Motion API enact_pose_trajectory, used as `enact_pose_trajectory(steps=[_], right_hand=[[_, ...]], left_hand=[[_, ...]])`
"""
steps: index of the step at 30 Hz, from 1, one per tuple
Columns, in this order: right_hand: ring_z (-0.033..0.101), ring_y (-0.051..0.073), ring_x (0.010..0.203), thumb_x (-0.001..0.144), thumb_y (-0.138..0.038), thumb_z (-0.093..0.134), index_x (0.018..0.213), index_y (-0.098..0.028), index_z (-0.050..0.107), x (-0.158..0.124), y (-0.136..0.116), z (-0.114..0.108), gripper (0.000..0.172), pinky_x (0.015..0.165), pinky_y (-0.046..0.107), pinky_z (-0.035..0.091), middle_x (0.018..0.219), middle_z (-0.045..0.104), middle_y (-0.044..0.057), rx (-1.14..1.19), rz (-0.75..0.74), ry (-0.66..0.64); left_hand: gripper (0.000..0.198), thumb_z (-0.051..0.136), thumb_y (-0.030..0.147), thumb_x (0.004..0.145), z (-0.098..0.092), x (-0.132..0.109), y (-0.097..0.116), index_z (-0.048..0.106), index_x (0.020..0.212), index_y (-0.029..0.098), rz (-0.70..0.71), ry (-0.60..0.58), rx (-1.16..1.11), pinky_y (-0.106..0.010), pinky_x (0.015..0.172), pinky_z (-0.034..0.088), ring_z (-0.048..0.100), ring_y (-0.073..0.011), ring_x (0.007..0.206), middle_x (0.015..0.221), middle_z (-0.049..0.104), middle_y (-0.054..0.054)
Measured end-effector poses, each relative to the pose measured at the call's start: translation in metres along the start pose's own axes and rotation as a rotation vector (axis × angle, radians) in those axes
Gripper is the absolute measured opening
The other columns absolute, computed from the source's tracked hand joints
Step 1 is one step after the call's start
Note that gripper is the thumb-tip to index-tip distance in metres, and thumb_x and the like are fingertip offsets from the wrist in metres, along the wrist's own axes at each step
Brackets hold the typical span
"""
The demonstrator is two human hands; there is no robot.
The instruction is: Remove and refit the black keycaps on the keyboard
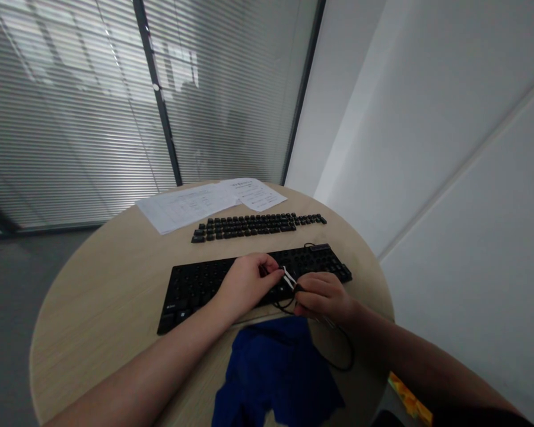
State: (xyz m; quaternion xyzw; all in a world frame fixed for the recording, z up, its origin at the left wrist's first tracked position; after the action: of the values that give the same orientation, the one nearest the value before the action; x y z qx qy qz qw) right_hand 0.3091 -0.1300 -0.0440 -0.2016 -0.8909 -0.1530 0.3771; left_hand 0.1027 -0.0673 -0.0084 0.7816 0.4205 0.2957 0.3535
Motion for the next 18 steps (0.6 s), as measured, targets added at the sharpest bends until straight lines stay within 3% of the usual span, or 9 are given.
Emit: enact_pose_trajectory(steps=[6, 12, 15, 18], right_hand=[[0.065, 0.015, 0.07, 0.102, -0.033, 0.062, 0.101, -0.023, 0.062, 0.008, -0.001, -0.003, 0.01, 0.07, 0.028, 0.057, 0.078, 0.065, 0.002, 0.008, 0.013, 0.04], [0.058, 0.016, 0.063, 0.101, -0.026, 0.058, 0.098, -0.024, 0.058, 0.009, 0.009, -0.013, 0.004, 0.059, 0.029, 0.048, 0.072, 0.061, 0.0, -0.076, 0.136, 0.137], [0.058, 0.02, 0.07, 0.101, -0.024, 0.051, 0.091, -0.023, 0.059, 0.005, 0.018, -0.018, 0.014, 0.066, 0.035, 0.049, 0.078, 0.062, 0.004, -0.224, 0.255, 0.134], [0.063, 0.024, 0.091, 0.102, -0.021, 0.045, 0.09, -0.022, 0.063, 0.0, 0.024, -0.021, 0.021, 0.082, 0.042, 0.053, 0.096, 0.067, 0.01, -0.284, 0.341, 0.145]], left_hand=[[0.011, 0.063, 0.029, 0.076, 0.001, 0.0, 0.002, 0.063, 0.07, 0.02, -0.04, 0.011, 0.021, -0.029, 0.061, 0.039, 0.056, -0.0169, 0.064, 0.066, 0.062, 0.001], [0.016, 0.058, 0.035, 0.075, -0.013, 0.003, -0.002, 0.053, 0.068, 0.022, -0.047, 0.106, -0.108, -0.027, 0.055, 0.035, 0.049, -0.0148, 0.057, 0.061, 0.052, 0.004], [0.021, 0.058, 0.042, 0.077, -0.015, 0.004, -0.005, 0.054, 0.073, 0.021, -0.035, 0.054, -0.214, -0.026, 0.052, 0.036, 0.047, -0.0135, 0.054, 0.063, 0.051, 0.004], [0.026, 0.061, 0.046, 0.077, -0.011, 0.003, -0.005, 0.057, 0.077, 0.021, -0.027, -0.027, -0.283, -0.026, 0.051, 0.037, 0.045, -0.0125, 0.054, 0.065, 0.052, 0.004]])
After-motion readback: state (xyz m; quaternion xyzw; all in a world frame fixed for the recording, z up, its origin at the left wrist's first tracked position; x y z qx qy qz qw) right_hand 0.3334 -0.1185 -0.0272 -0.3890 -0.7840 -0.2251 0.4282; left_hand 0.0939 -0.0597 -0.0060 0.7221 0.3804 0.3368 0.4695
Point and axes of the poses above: each hand's wrist, its own x-axis towards the middle knuckle, its own z-axis out of the palm, y = z × x, the point moved 2 cm from there along x, towards the middle knuckle
